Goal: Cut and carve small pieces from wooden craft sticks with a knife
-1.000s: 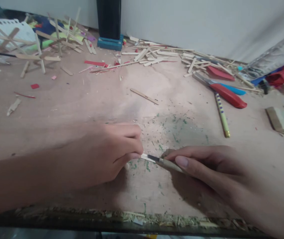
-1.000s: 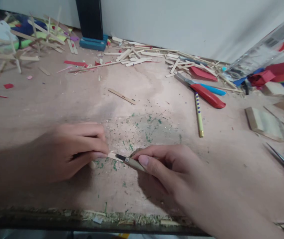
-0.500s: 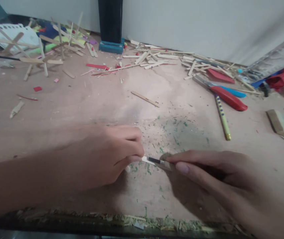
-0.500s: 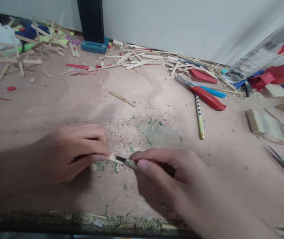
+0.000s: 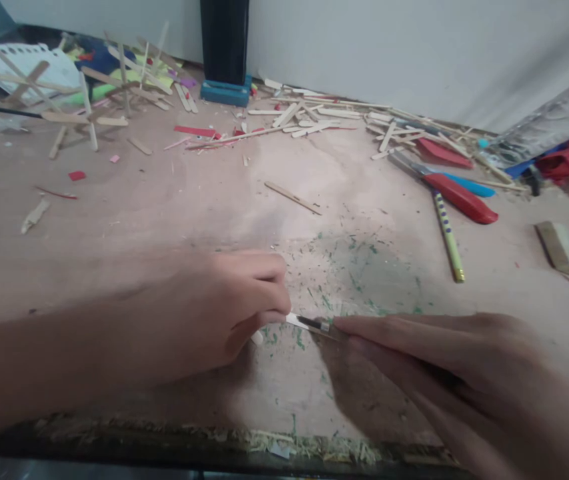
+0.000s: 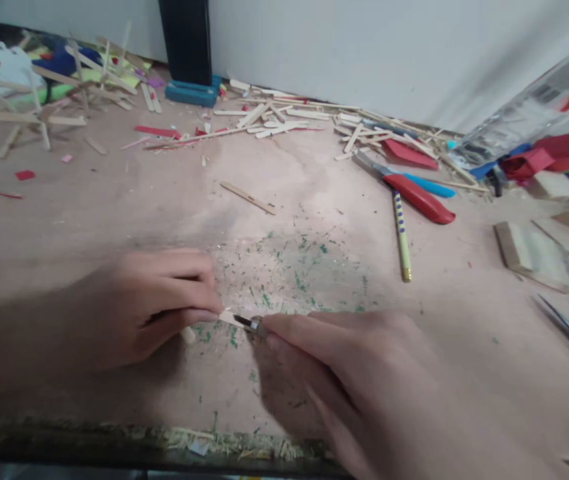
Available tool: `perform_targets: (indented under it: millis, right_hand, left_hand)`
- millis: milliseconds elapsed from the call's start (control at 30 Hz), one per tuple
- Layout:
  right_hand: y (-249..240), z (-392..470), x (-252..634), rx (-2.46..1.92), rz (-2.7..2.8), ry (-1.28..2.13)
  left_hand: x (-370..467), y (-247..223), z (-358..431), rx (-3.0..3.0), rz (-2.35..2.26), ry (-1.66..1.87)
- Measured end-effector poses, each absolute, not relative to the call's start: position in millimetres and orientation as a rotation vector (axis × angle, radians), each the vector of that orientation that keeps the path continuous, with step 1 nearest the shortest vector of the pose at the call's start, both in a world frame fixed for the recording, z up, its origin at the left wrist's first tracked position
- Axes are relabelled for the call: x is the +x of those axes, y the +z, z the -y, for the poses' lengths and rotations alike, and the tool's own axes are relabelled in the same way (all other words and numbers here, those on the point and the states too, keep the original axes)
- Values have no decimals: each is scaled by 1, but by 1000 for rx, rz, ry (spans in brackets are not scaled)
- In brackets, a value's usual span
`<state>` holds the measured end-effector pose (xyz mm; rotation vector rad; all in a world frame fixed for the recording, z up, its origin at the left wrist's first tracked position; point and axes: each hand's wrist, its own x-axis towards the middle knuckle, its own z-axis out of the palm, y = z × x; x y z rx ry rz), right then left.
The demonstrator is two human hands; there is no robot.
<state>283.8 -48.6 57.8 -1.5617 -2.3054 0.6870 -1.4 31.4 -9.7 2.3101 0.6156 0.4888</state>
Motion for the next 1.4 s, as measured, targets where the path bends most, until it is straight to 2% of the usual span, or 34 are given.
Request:
perform_targets:
  millis: [100, 233, 467, 767, 1233, 1400]
  right_hand:
    - [52, 47, 280, -1528, 2365, 630]
    - [41, 50, 280, -1636, 2119, 671]
    - [33, 52, 282, -1627, 1931, 923]
    - [39, 53, 269, -1579, 1899, 1079]
    - [52, 48, 272, -1603, 1995, 1109]
    - [43, 54, 269, -1564, 1904, 1088]
  left_hand:
    - [0, -9, -31, 2331, -617, 519]
    - [1, -6, -31, 2350, -628, 494]
    - [1, -1, -30, 2335, -664, 466]
    - [1, -5, -31, 2367, -622, 532]
    - [2, -7, -31, 2392, -588, 578]
    - [2, -5, -32, 2414, -599, 567]
